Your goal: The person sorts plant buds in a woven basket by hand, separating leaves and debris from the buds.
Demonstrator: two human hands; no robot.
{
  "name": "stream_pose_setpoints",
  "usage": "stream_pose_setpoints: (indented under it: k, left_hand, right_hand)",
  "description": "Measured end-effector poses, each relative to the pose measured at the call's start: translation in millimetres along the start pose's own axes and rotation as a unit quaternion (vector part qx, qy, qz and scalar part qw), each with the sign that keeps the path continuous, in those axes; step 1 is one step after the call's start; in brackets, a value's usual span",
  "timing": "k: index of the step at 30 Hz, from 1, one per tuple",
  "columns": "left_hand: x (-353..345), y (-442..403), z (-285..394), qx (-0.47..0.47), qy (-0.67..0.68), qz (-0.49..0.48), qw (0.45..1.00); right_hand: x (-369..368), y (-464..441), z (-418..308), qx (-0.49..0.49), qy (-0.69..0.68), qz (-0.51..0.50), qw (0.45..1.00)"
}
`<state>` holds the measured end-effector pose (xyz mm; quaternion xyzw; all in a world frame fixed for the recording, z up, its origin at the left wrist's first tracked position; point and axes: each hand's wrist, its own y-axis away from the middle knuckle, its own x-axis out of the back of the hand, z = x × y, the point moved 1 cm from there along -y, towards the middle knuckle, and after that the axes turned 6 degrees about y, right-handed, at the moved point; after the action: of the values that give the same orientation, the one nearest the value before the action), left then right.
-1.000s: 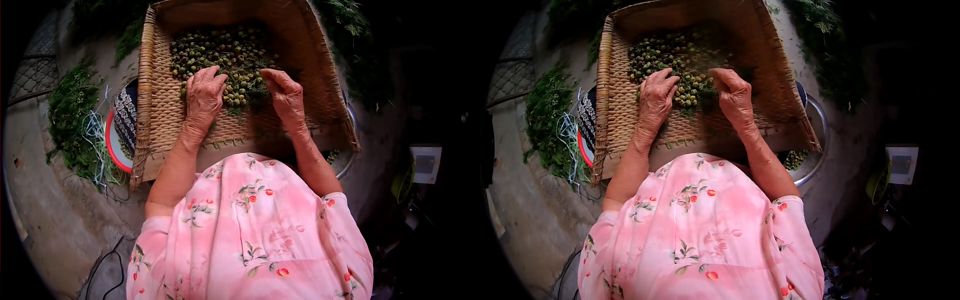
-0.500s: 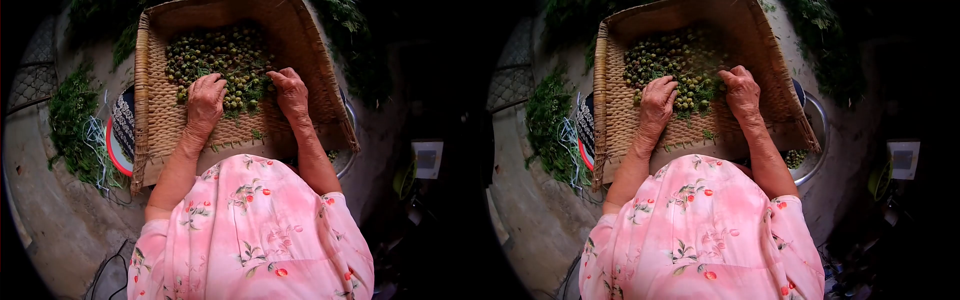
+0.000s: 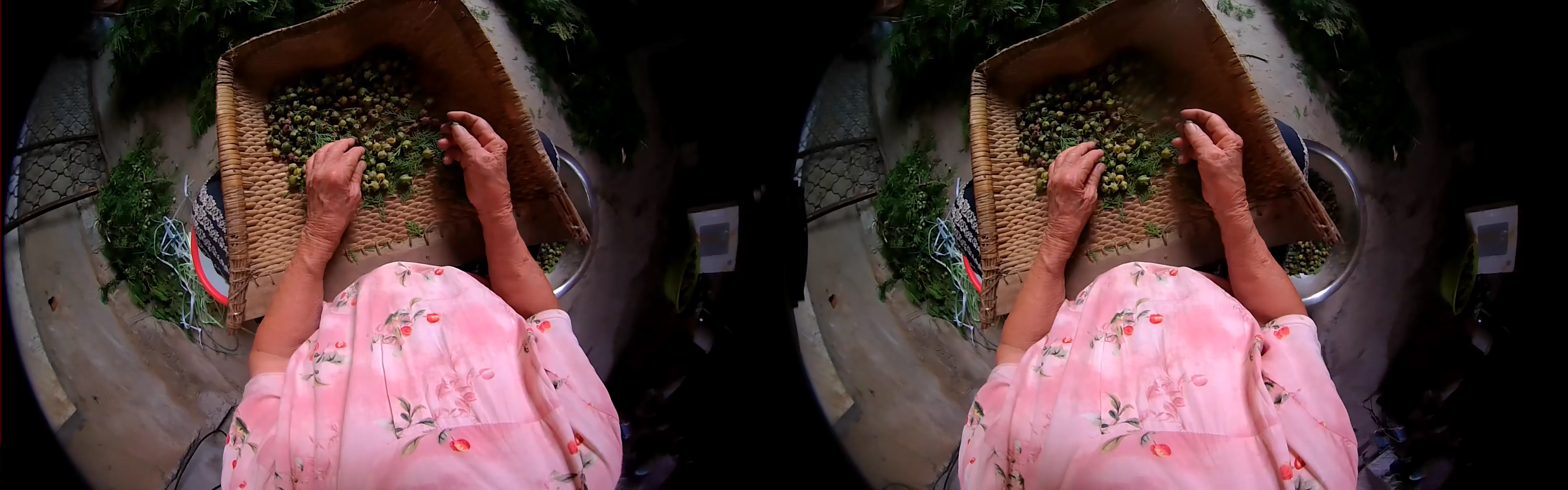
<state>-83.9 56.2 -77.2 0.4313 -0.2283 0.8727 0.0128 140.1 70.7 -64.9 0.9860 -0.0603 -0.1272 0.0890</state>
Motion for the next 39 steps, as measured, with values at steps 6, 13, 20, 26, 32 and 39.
stream_pose_setpoints:
  k: [6, 13, 20, 26, 32, 39]
  left_hand:
    - [-13.6, -33.0, 26.2, -0.056, -0.004, -0.008, 0.998]
    - [-53.4, -75.0, 36.2, -0.046, 0.053, -0.051, 0.996]
    - [-71.0, -75.6, 41.5, -0.036, 0.022, -0.07, 0.997]
    - [-70.9, -62.1, 40.3, -0.055, 0.045, -0.032, 0.997]
    - [-43.9, -44.4, 77.3, -0.034, 0.168, 0.032, 0.985]
    - [-46.9, -32.0, 97.9, -0.15, 0.139, -0.007, 0.979]
  right_hand:
    - [10.8, 2.5, 3.4, -0.041, -0.262, -0.025, 0.964]
    - [14.2, 5.2, 11.3, -0.096, -0.271, -0.009, 0.958]
    - [4.5, 6.0, 22.5, -0.088, -0.267, -0.01, 0.96]
    - [2.9, 11.6, 32.4, -0.057, -0.255, -0.003, 0.965]
    - [11.0, 18.6, 40.5, -0.083, -0.253, -0.028, 0.964]
    - [10.5, 24.8, 34.0, -0.123, -0.311, -0.032, 0.942]
